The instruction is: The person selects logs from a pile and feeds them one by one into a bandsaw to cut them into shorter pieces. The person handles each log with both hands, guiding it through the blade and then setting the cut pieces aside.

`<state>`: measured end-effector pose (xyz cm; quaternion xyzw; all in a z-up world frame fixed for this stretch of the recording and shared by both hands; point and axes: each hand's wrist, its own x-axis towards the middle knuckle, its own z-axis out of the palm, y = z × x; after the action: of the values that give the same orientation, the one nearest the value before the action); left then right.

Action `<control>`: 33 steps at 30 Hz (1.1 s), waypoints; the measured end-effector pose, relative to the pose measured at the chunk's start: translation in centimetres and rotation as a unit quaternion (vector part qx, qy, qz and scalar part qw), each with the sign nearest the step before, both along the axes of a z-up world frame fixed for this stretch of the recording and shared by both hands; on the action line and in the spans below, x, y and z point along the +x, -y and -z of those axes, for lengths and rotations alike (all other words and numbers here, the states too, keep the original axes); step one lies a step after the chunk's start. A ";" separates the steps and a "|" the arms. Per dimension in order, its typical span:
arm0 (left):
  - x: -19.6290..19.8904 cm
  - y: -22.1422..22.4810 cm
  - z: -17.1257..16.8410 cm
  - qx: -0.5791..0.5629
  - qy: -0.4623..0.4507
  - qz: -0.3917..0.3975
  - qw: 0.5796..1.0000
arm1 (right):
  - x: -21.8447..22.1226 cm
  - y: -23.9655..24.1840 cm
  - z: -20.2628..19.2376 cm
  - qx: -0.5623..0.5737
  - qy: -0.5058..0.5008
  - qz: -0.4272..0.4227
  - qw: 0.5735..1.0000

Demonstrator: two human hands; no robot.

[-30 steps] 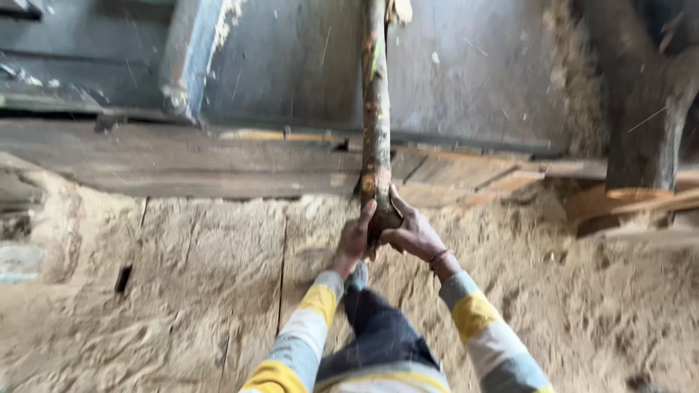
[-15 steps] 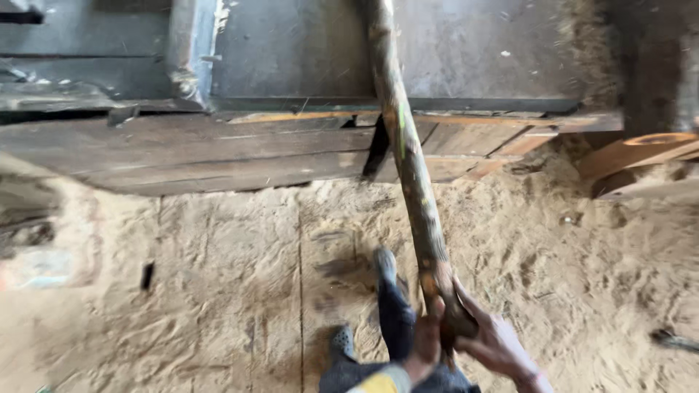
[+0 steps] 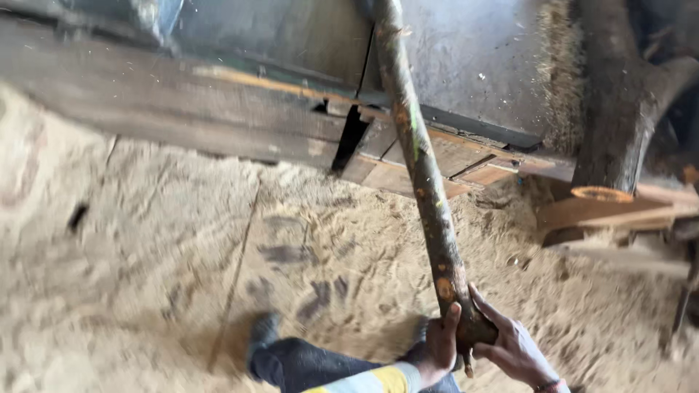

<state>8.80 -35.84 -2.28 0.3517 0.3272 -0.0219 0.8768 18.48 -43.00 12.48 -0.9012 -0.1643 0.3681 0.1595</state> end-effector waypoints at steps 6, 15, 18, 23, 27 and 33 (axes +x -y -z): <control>13.8 11.8 1.5 -0.041 0.005 -0.097 0.994 | 14.4 9.0 0.2 0.155 -0.068 -0.049 0.984; 23.5 18.2 3.3 -0.005 0.014 -0.185 0.983 | 23.6 14.6 1.1 0.062 0.017 -0.139 0.988; 24.0 18.1 3.2 -0.024 0.027 -0.181 0.983 | 25.1 14.7 1.7 0.068 0.016 -0.141 0.988; 25.2 15.2 3.3 -0.011 0.056 -0.127 0.990 | 26.3 13.1 3.1 0.068 0.021 -0.135 0.988; 26.9 13.8 3.8 0.022 0.049 -0.148 0.987 | 27.5 11.9 3.1 0.061 0.026 -0.127 0.990; 27.6 10.2 2.5 0.031 0.015 -0.108 0.994 | 27.8 8.4 2.3 0.082 0.056 -0.130 0.986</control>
<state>36.36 -46.04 -4.79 0.3419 0.3509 0.0886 0.8673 46.28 -51.38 10.19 -0.8749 -0.3187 0.3202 0.1745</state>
